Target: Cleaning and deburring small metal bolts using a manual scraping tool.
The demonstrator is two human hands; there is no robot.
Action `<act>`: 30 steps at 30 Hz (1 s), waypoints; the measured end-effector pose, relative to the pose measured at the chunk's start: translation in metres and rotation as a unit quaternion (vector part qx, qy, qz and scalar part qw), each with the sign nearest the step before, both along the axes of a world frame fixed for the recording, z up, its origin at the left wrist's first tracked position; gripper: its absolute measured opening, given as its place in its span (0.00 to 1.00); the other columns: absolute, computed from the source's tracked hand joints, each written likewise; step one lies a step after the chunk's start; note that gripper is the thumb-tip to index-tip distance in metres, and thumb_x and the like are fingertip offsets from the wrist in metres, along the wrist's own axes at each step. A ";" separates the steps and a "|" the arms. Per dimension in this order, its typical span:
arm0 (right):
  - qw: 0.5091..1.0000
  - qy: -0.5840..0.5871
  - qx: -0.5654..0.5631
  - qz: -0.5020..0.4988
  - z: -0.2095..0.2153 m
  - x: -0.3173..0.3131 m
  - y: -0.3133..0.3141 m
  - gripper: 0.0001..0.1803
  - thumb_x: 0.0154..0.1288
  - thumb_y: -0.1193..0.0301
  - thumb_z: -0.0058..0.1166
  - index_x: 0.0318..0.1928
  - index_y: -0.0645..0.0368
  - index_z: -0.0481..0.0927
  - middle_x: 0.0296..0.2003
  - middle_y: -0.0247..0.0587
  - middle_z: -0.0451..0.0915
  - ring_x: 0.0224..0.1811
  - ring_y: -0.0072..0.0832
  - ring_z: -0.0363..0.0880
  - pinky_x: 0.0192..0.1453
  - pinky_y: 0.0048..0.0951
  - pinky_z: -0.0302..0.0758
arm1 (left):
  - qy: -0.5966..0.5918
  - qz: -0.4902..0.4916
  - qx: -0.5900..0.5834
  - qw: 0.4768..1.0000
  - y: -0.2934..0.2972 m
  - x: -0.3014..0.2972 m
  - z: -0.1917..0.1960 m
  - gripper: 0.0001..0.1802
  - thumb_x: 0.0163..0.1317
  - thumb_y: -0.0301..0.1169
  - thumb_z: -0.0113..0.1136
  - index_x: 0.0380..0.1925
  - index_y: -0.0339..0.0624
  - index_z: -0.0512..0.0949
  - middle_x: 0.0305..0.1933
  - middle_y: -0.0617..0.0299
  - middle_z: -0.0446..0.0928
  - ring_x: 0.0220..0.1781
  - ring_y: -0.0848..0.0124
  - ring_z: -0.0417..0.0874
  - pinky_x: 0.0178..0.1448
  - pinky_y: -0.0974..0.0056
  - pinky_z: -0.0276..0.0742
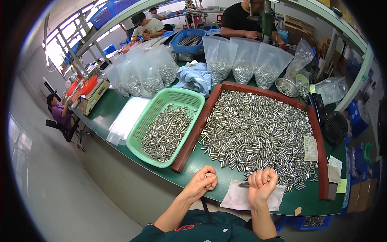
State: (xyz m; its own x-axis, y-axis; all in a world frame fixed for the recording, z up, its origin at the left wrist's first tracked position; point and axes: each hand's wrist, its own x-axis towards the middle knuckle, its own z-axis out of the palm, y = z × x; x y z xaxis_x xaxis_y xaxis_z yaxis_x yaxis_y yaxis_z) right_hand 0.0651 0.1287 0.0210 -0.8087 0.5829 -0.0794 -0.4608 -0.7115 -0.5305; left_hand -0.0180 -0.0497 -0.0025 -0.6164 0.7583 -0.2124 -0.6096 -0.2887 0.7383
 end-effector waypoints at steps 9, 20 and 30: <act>1.000 0.000 0.001 0.006 0.000 0.001 -0.001 0.20 0.63 0.63 0.30 0.13 0.51 0.53 0.06 0.27 0.48 0.08 0.18 0.40 0.13 0.22 0.43 | -0.002 0.001 0.001 1.000 0.000 0.003 0.002 0.07 0.59 0.28 0.51 0.36 0.44 0.65 0.21 0.64 0.67 0.19 0.81 0.57 0.23 0.76 0.51; 1.000 -0.001 0.000 0.009 -0.002 -0.004 -0.001 0.20 0.63 0.62 0.30 0.13 0.51 0.54 0.06 0.27 0.49 0.08 0.17 0.41 0.13 0.22 0.43 | -0.004 0.000 -0.005 1.000 0.002 -0.002 0.004 0.09 0.60 0.28 0.50 0.40 0.41 0.66 0.25 0.61 0.70 0.19 0.82 0.57 0.24 0.77 0.51; 1.000 -0.001 0.000 0.012 0.000 0.012 -0.002 0.21 0.63 0.61 0.30 0.13 0.51 0.53 0.06 0.27 0.49 0.08 0.18 0.41 0.14 0.22 0.43 | 0.020 -0.013 -0.047 0.999 0.001 0.015 0.005 0.06 0.58 0.30 0.53 0.32 0.40 0.70 0.26 0.63 0.71 0.19 0.83 0.56 0.22 0.77 0.51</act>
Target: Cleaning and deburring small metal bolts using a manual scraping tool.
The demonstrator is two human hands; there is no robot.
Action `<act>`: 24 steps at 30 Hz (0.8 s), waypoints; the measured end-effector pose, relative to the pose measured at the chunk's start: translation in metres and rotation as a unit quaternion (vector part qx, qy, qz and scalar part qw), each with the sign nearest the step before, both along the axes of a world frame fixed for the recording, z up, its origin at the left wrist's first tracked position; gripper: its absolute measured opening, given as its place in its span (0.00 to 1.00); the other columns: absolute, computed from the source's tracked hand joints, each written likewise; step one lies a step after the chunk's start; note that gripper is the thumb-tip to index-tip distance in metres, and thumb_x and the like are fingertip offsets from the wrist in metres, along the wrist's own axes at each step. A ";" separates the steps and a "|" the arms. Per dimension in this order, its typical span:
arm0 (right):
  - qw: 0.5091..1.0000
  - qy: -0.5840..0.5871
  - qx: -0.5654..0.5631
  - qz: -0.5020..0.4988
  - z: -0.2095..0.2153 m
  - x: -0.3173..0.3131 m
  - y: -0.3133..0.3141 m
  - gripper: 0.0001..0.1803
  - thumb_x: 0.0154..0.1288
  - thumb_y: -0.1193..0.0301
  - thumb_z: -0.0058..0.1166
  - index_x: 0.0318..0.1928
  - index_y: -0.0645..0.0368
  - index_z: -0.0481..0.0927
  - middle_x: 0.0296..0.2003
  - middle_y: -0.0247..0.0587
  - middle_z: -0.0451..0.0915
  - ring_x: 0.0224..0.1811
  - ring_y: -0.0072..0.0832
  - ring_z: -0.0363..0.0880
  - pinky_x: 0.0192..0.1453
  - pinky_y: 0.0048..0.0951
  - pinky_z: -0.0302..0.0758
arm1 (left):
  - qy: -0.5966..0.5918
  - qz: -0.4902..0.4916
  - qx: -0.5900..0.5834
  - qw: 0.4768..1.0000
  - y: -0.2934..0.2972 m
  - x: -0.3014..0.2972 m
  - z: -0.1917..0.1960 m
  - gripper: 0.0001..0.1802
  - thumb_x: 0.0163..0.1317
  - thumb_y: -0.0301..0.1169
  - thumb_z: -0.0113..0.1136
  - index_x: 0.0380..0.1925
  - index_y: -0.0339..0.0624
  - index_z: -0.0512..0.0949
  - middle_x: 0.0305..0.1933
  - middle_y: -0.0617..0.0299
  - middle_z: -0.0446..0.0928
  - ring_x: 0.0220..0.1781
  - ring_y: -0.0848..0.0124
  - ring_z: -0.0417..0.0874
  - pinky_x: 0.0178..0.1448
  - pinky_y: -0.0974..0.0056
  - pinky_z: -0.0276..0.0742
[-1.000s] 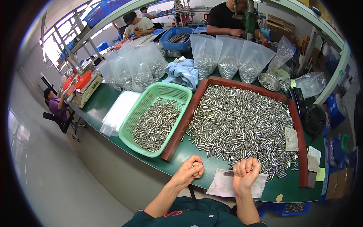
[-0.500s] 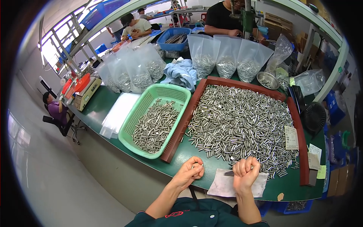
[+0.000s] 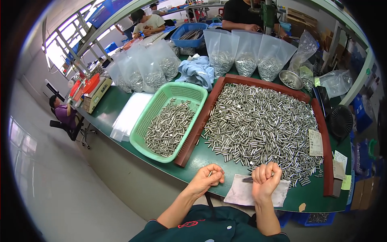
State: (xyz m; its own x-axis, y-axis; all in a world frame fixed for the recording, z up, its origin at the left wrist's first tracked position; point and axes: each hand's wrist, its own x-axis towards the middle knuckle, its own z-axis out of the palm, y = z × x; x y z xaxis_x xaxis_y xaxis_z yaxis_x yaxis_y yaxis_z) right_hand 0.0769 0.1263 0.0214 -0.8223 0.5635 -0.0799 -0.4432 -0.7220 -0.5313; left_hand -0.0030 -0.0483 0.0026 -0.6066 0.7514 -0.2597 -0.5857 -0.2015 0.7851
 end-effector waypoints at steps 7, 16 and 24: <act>1.000 0.024 -0.010 0.013 -0.006 -0.013 0.004 0.21 0.64 0.61 0.31 0.13 0.50 0.53 0.08 0.26 0.49 0.11 0.17 0.42 0.17 0.23 0.44 | 0.410 0.018 -0.243 0.879 0.019 -0.002 0.003 0.06 0.48 0.26 0.61 0.25 0.37 0.75 0.16 0.71 0.67 0.22 0.84 0.64 0.25 0.74 0.62; 0.999 0.014 0.042 0.003 -0.015 -0.016 0.010 0.19 0.62 0.65 0.29 0.13 0.51 0.53 0.07 0.26 0.51 0.09 0.17 0.41 0.16 0.22 0.43 | 0.583 0.009 -0.300 0.755 0.049 0.009 0.001 0.05 0.44 0.23 0.61 0.23 0.37 0.77 0.14 0.56 0.69 0.14 0.66 0.68 0.21 0.64 0.64; 0.998 0.016 0.052 0.022 -0.016 -0.007 0.006 0.20 0.63 0.65 0.27 0.13 0.52 0.54 0.06 0.27 0.51 0.09 0.17 0.42 0.16 0.22 0.44 | 0.646 0.012 -0.301 0.701 0.047 0.018 -0.002 0.05 0.42 0.25 0.62 0.22 0.40 0.78 0.14 0.58 0.68 0.17 0.63 0.70 0.22 0.62 0.64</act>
